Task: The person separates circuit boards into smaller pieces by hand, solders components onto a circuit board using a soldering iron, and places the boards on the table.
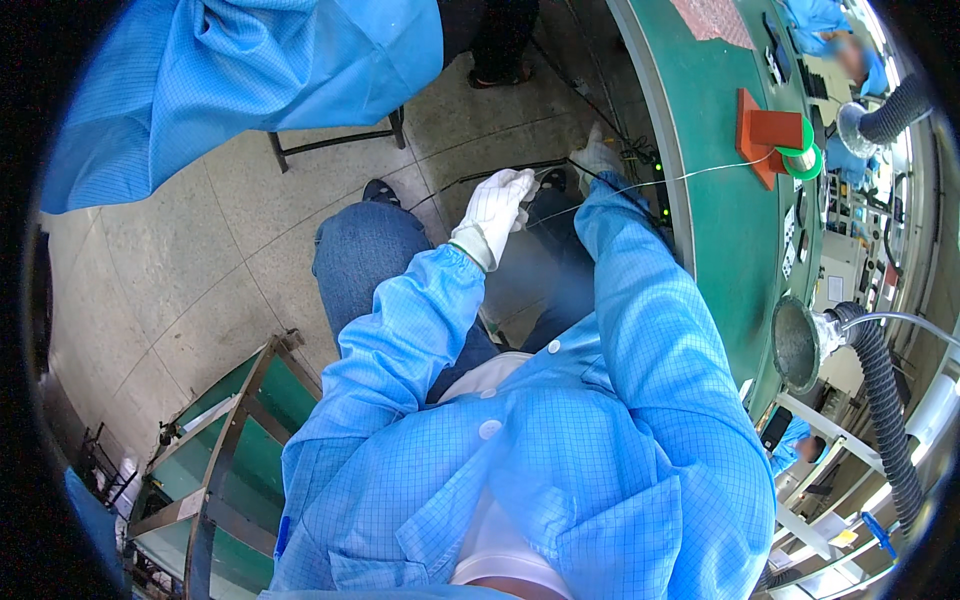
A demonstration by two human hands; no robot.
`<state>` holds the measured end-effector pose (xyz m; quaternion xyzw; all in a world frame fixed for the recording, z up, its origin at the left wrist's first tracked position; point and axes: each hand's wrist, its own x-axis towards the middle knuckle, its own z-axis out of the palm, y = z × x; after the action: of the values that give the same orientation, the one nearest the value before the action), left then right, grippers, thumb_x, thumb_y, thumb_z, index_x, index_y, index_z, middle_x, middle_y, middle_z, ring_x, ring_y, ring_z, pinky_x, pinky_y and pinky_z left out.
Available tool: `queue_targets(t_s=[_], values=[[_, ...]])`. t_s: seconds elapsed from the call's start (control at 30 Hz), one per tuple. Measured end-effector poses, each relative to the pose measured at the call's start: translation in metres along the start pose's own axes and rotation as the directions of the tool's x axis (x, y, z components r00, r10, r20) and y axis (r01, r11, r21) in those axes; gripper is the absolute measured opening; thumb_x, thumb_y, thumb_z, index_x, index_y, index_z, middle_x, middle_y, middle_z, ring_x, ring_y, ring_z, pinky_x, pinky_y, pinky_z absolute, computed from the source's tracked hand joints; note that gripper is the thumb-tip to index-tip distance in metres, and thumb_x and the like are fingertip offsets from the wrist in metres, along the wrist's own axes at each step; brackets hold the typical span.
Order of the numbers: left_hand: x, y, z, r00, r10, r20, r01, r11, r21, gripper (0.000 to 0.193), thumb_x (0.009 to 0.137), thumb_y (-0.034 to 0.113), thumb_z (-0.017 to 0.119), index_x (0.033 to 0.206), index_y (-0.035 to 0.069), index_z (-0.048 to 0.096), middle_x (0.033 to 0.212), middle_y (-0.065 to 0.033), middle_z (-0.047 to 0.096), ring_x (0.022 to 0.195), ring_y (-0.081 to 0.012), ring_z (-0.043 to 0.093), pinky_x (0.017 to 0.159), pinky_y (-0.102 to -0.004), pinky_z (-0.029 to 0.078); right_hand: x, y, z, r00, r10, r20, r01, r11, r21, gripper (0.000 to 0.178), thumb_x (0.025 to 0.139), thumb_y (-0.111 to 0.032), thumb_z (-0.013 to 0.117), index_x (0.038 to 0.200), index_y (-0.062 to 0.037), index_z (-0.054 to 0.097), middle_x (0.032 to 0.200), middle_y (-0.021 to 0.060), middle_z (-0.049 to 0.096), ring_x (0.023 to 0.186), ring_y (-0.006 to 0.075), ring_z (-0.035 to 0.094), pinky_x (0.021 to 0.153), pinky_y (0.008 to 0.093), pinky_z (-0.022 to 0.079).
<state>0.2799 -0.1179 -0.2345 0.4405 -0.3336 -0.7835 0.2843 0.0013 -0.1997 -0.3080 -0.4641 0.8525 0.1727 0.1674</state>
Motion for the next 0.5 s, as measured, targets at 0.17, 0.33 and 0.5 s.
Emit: queue_targets(t_s=[0.17,0.33,0.5], values=[[0.0013,-0.0018,-0.0004,0.996,0.085,0.000,-0.085,0.993,0.078,0.046,0.095,0.045,0.047,0.108,0.003,0.060,0.096,-0.0067,0.065,0.064,-0.0129,0.059,0.058,-0.0279,0.049,-0.0020,-0.0047,-0.0041,0.996,-0.053,0.071,0.058,0.996,-0.075,0.087,0.076,-0.035,0.060,0.149,-0.0091,0.020,0.122,0.0294,0.057,0.113,0.0399,0.058,0.094,0.0466,0.047],[0.0043,-0.0031,0.0052,0.996,0.037,-0.079,-0.043,0.996,-0.073,0.035,0.093,0.036,0.055,0.098,0.003,0.063,0.089,-0.0044,0.066,0.062,-0.0127,0.056,0.057,-0.0280,0.049,-0.0060,-0.0076,-0.0038,0.995,0.103,-0.018,-0.104,0.994,-0.047,0.084,0.074,-0.030,0.063,0.148,-0.0151,0.026,0.129,0.0247,0.055,0.118,0.0398,0.055,0.099,0.0473,0.045],[0.0057,-0.0034,0.0048,0.999,0.002,-0.046,-0.006,0.995,-0.096,0.041,0.095,0.041,0.051,0.109,0.004,0.060,0.097,-0.0039,0.065,0.071,-0.0110,0.060,0.060,-0.0252,0.051,-0.0092,-0.0068,-0.0021,0.999,0.039,-0.021,-0.041,0.996,-0.080,0.082,0.073,-0.034,0.065,0.145,-0.0136,0.031,0.127,0.0239,0.057,0.116,0.0394,0.057,0.096,0.0482,0.047]])
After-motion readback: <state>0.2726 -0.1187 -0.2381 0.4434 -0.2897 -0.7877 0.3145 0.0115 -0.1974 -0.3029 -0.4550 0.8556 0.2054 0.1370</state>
